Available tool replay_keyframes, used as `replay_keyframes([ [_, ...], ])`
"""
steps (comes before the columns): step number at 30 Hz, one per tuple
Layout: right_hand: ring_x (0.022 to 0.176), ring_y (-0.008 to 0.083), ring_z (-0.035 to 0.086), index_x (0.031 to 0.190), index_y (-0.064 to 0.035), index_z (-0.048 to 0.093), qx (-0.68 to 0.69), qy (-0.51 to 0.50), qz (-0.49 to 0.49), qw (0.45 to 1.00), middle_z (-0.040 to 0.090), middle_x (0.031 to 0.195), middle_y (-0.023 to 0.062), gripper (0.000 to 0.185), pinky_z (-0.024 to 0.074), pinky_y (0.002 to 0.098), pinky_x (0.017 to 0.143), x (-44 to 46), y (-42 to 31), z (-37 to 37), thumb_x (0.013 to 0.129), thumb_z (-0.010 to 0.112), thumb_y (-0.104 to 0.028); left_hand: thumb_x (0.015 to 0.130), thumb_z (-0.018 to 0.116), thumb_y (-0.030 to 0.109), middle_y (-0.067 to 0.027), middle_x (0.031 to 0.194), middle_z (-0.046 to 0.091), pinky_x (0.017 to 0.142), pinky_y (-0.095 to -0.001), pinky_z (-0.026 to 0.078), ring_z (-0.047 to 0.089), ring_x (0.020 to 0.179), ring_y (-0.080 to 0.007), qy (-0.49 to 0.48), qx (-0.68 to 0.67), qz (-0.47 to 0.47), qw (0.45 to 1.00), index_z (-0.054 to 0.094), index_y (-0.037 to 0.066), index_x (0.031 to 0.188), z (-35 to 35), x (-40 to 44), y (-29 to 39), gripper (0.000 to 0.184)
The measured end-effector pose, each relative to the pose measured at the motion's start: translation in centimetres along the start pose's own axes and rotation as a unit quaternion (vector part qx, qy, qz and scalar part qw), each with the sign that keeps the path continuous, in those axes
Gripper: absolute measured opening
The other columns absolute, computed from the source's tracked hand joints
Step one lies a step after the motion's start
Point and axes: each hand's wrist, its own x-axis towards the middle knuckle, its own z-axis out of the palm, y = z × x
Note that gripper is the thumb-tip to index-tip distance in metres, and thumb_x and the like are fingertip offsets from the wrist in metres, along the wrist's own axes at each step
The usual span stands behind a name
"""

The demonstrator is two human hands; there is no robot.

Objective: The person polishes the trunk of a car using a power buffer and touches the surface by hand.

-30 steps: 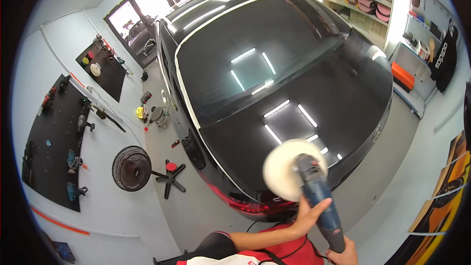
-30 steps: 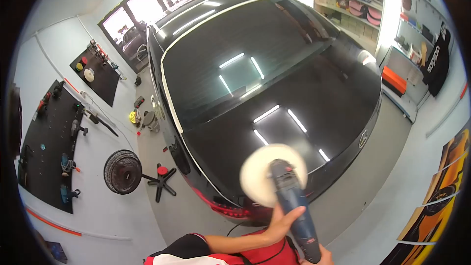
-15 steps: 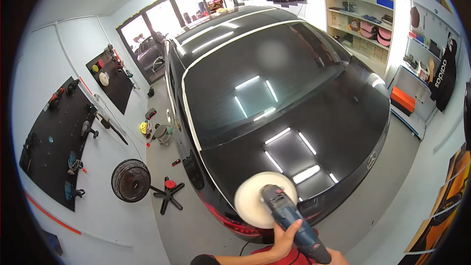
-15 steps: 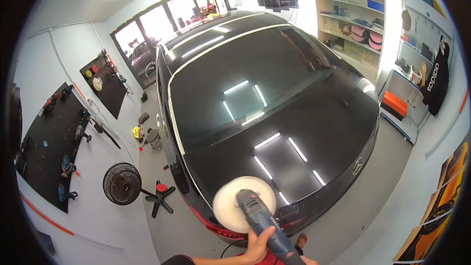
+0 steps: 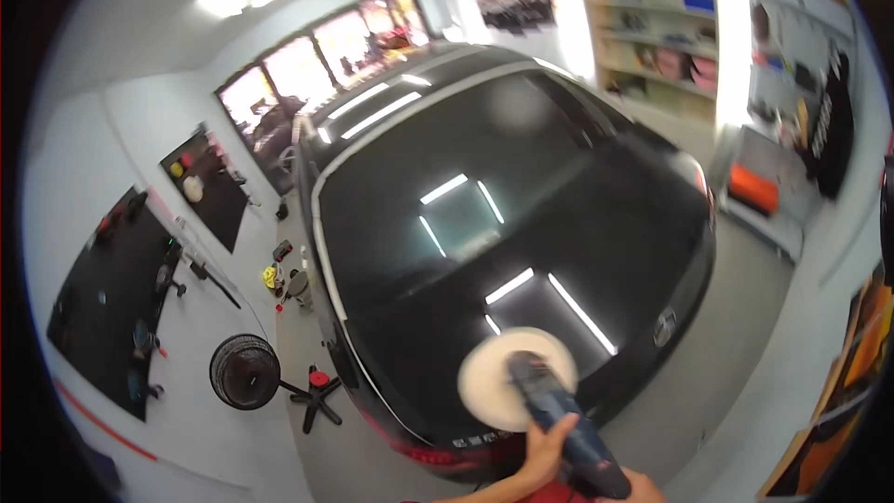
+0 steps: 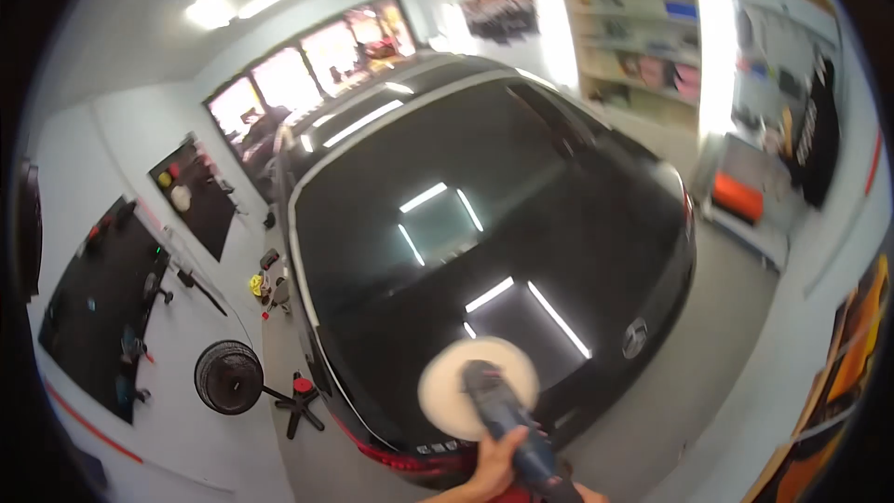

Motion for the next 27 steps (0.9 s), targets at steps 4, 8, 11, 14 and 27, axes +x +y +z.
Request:
replay_keyframes([
  [4, 0.077, 0.0221, 0.068, 0.103, -0.0016, 0.064, 0.048, -0.213, 0.309, 0.926, 0.068, 0.079, 0.0137, 0.040, 0.0534, 0.0395, 0.072, 0.8, -0.9, -3.9, 0.078, 0.077, -0.030, 0.095, 0.064, 0.032, -0.0157, 0.103, 0.064, 0.095, -0.0456, 0.054, 0.064, 0.099, -0.0278, 0.105, -0.041, -0.024, 0.993, 0.054, -0.003, 0.118, 1.2, -5.0, 2.4, 0.043],
  [8, 0.073, 0.0215, 0.066, 0.105, -0.0012, 0.064, 0.047, -0.215, 0.360, 0.907, 0.067, 0.080, 0.0149, 0.043, 0.0528, 0.0382, 0.069, 0.5, 1.7, -7.4, 0.076, 0.080, -0.029, 0.100, 0.061, 0.025, -0.0213, 0.134, 0.056, 0.102, -0.0515, 0.052, 0.061, 0.119, -0.0337, 0.054, -0.033, -0.046, 0.997, 0.029, 0.005, 0.148, 4.1, -2.1, -0.7, 0.061],
  [11, 0.073, 0.0212, 0.066, 0.110, -0.0010, 0.063, 0.022, -0.134, 0.382, 0.914, 0.066, 0.078, 0.0107, 0.043, 0.0529, 0.0361, 0.068, 0.5, 1.6, -9.3, 0.076, 0.080, -0.021, 0.097, 0.068, 0.020, -0.0192, 0.133, 0.055, 0.101, -0.0462, 0.052, 0.062, 0.117, -0.0315, -0.041, -0.014, -0.103, 0.994, 0.029, 0.006, 0.149, 9.1, 1.5, -1.5, 0.067],
  [14, 0.081, 0.0161, 0.062, 0.116, 0.0029, 0.061, 0.112, -0.018, 0.402, 0.908, 0.068, 0.089, 0.0088, 0.044, 0.0520, 0.0337, 0.077, 1.2, 0.8, -9.9, 0.079, 0.076, -0.016, 0.095, 0.071, 0.024, -0.0148, 0.119, 0.060, 0.093, -0.0412, 0.054, 0.064, 0.104, -0.0246, -0.109, 0.007, -0.118, 0.987, 0.043, 0.002, 0.133, 11.9, 4.8, -2.9, 0.051],
  [27, 0.070, 0.0214, 0.066, 0.111, -0.0017, 0.062, 0.061, -0.187, 0.354, 0.914, 0.068, 0.078, 0.0094, 0.043, 0.0513, 0.0340, 0.067, 1.1, 1.5, -12.4, 0.081, 0.082, -0.025, 0.099, 0.061, 0.039, -0.0173, 0.128, 0.059, 0.101, -0.0498, 0.053, 0.062, 0.114, -0.0283, 0.052, 0.038, -0.050, 0.997, 0.041, -0.003, 0.139, 9.4, -1.7, -1.7, 0.062],
])
